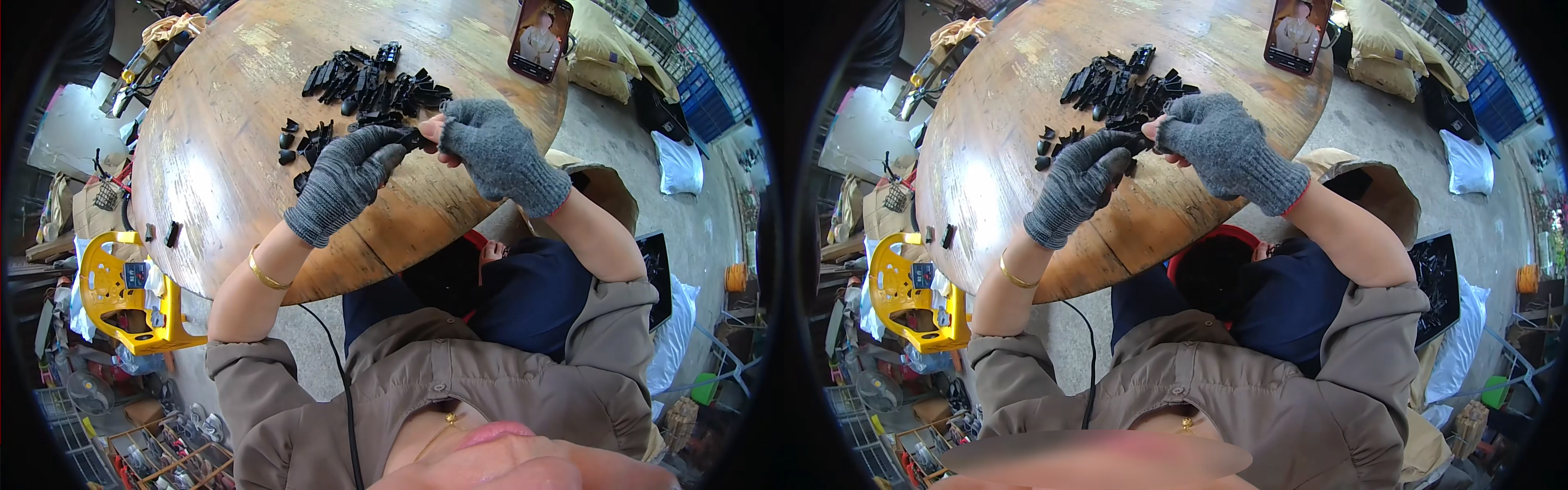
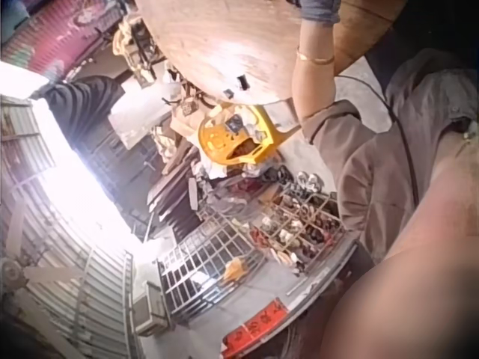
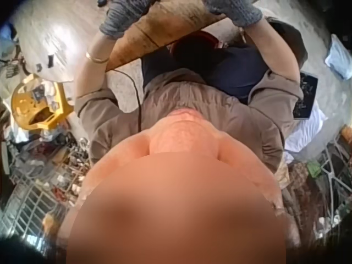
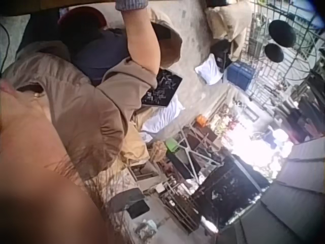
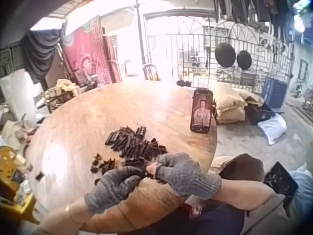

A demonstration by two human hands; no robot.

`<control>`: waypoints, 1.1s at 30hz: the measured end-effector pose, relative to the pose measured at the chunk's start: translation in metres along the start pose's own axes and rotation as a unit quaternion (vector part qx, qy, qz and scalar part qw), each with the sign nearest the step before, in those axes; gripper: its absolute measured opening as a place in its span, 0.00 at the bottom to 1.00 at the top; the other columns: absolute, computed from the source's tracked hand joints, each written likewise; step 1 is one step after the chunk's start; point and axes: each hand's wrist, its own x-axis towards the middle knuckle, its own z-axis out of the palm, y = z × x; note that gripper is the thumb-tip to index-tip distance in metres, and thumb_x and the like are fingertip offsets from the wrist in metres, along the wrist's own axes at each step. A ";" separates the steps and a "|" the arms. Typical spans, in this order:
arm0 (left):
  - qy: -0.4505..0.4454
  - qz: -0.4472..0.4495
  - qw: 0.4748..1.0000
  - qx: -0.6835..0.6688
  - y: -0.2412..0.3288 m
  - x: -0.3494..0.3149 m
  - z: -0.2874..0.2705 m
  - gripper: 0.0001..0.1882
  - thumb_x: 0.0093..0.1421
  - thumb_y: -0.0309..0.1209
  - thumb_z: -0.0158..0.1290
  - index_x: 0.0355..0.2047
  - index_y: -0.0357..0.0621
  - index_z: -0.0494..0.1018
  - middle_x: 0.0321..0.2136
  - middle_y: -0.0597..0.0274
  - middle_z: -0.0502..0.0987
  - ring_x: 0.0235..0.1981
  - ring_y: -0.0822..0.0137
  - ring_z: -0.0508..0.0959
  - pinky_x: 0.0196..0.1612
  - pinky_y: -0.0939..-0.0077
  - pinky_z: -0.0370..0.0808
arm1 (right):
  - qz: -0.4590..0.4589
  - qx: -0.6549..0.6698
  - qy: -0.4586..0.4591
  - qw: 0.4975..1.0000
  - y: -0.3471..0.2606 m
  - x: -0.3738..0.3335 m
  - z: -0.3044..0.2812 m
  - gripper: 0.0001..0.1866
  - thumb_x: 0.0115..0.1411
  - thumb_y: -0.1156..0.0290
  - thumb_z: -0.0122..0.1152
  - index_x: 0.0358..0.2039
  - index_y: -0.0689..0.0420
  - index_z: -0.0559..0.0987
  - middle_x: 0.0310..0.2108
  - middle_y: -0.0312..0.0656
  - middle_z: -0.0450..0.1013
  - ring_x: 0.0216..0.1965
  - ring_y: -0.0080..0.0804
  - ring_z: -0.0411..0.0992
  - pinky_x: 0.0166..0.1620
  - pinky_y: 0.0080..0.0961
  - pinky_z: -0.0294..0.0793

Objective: Manually assemble black plastic mechanical links or chain components at a table.

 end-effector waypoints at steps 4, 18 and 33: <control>-0.022 -0.020 0.999 0.020 0.007 0.000 0.000 0.13 0.58 0.33 0.49 0.39 0.38 0.72 0.21 0.68 0.71 0.21 0.79 0.67 0.25 0.84 0.67 | -0.019 -0.031 -0.046 0.998 0.007 0.006 -0.011 0.19 0.54 0.55 0.55 0.27 0.62 0.77 0.20 0.39 0.71 0.23 0.20 0.69 0.29 0.16 0.70; 0.033 0.170 0.970 0.172 0.004 -0.019 0.038 0.10 0.56 0.32 0.47 0.34 0.39 0.71 0.25 0.48 0.73 0.28 0.51 0.74 0.31 0.66 0.71 | -0.023 0.096 -0.087 0.991 -0.004 0.034 0.008 0.26 0.58 0.49 0.45 0.35 0.63 0.74 0.30 0.43 0.72 0.32 0.29 0.71 0.39 0.23 0.70; -0.076 0.279 0.942 0.171 -0.008 -0.023 0.040 0.19 0.51 0.39 0.53 0.41 0.44 0.68 0.32 0.51 0.72 0.30 0.53 0.74 0.32 0.66 0.72 | -0.169 -0.711 -0.057 0.680 0.014 0.174 -0.010 0.16 0.45 0.79 0.53 0.38 0.55 0.72 0.35 0.47 0.70 0.40 0.44 0.70 0.40 0.35 0.71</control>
